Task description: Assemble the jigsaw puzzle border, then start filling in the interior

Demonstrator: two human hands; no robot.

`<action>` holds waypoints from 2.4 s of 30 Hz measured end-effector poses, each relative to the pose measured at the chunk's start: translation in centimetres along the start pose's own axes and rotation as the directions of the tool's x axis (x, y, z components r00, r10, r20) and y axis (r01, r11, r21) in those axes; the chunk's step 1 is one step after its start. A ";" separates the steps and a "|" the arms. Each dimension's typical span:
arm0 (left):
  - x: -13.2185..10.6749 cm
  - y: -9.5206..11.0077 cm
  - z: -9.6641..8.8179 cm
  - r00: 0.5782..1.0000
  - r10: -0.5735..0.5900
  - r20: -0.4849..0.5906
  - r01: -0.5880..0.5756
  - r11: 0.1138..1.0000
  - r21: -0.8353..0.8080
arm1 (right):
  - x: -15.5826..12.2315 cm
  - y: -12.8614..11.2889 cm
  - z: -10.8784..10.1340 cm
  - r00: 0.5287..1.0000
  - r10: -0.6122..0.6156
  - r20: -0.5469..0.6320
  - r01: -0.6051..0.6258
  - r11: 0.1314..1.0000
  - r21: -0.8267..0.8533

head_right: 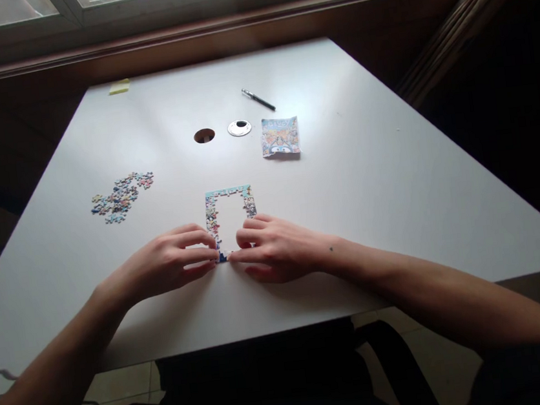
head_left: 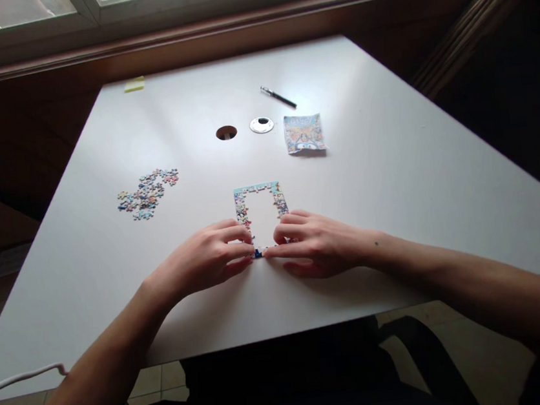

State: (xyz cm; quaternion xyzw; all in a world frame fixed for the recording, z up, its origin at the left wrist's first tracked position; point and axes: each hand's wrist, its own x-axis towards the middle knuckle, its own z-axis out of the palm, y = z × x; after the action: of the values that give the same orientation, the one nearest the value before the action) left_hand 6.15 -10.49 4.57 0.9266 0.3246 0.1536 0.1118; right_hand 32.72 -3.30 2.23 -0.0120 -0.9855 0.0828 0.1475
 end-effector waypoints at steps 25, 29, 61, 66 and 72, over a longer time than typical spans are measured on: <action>-0.2 -2.3 1.4 0.934 -0.356 -0.029 0.357 0.930 0.087 | -2.2 5.2 -0.8 0.924 0.382 0.000 -0.374 0.904 0.209; -0.2 -3.0 1.9 0.915 -0.400 0.058 0.395 0.915 0.084 | -2.2 5.0 0.1 0.910 0.414 0.031 -0.412 0.890 0.195; -0.9 -4.9 1.6 0.806 -0.524 -0.277 0.561 0.824 0.073 | -2.3 5.7 0.0 0.896 0.443 -0.033 -0.420 0.870 0.259; -4.5 -9.0 0.1 0.264 -0.853 -0.451 0.962 0.268 0.055 | -2.3 5.7 0.5 0.871 0.490 -0.042 -0.463 0.847 0.262; -5.7 -11.7 -1.5 0.244 -0.915 -0.321 0.969 0.218 0.114 | -2.1 5.4 0.7 0.842 0.531 -0.093 -0.489 0.825 0.283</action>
State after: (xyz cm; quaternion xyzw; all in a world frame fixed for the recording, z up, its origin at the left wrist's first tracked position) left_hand -5.23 -5.01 1.15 0.5227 0.8477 0.0893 0.0147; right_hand 34.51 1.84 0.04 -0.2641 -0.9117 0.2407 0.2028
